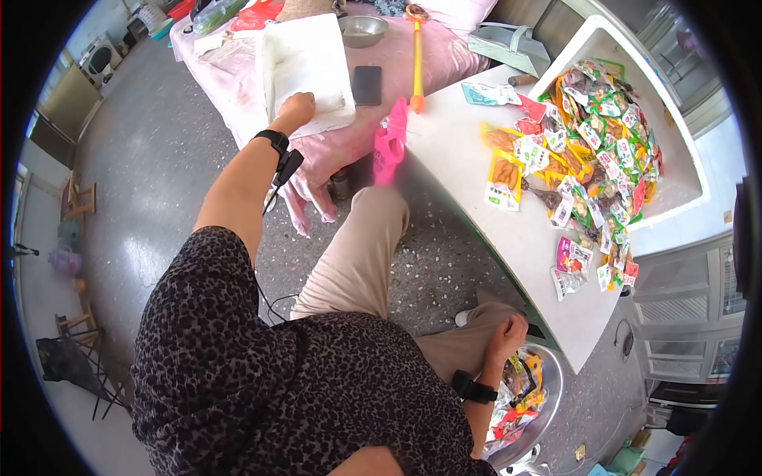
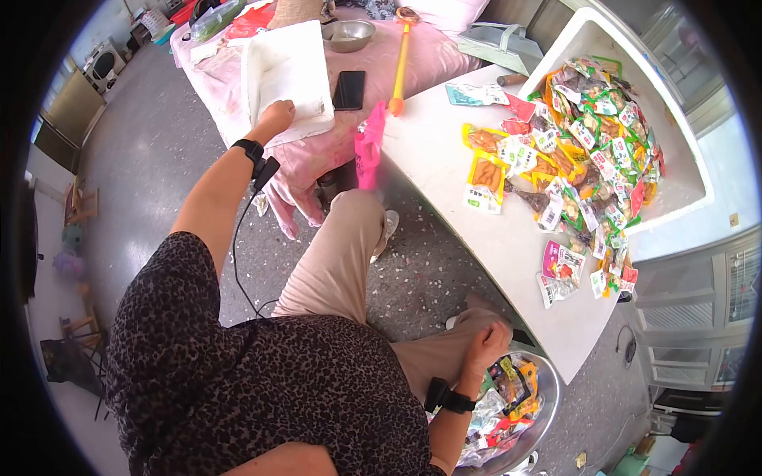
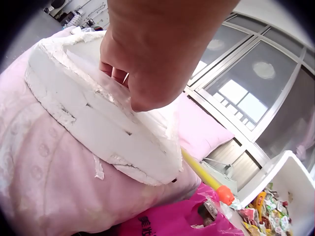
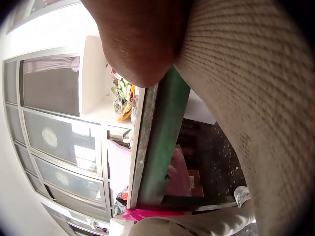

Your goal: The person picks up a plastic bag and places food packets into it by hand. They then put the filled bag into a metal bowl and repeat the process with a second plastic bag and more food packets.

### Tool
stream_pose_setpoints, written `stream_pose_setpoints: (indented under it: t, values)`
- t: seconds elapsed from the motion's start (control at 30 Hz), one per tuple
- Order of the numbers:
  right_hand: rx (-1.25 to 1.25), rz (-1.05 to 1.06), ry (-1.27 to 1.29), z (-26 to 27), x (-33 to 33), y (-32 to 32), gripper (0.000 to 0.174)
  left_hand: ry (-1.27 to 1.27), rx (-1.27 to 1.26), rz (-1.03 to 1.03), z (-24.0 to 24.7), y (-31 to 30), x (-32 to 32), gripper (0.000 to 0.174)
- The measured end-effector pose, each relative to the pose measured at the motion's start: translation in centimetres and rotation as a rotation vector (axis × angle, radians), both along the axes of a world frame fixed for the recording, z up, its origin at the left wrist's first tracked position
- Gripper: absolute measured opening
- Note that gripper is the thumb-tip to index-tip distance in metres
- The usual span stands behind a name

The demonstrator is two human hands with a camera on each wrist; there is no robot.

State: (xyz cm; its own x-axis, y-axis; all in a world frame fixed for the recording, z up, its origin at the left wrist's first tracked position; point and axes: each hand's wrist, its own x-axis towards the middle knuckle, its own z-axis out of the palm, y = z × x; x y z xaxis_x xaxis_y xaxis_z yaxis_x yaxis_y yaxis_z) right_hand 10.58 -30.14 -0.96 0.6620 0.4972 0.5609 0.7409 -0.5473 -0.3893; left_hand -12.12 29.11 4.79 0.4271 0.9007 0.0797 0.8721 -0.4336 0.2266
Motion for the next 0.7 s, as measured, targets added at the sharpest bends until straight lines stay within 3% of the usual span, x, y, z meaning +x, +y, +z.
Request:
stream_pose_setpoints:
  t: [0.1,0.3,0.4,0.53,0.63,0.7]
  values:
    - [-0.009,-0.005,-0.009,0.0,-0.1,0.1,0.012,-0.046,-0.008,-0.022,-0.3,0.9,-0.4,0.025]
    - [-0.035,-0.013,-0.040,-0.1,0.1,0.4,0.013,-0.271,0.209,-0.134,1.6,-0.2,-0.4,0.024]
    - [-0.033,-0.004,-0.053,-0.2,0.2,0.4,0.013,-0.429,0.089,-0.166,3.3,-1.9,0.2,0.022]
    - [-0.027,0.010,-0.011,-0.3,0.2,0.5,0.013,-0.858,-0.561,-0.102,5.5,-6.8,1.5,0.023]
    - [0.033,0.014,0.054,0.0,0.0,0.4,0.014,-0.937,-0.822,-0.253,6.0,-11.7,2.9,0.022]
    - [0.133,0.016,0.185,0.7,-0.5,1.8,0.014,-0.836,-0.815,-0.330,6.5,-15.7,4.0,0.022]
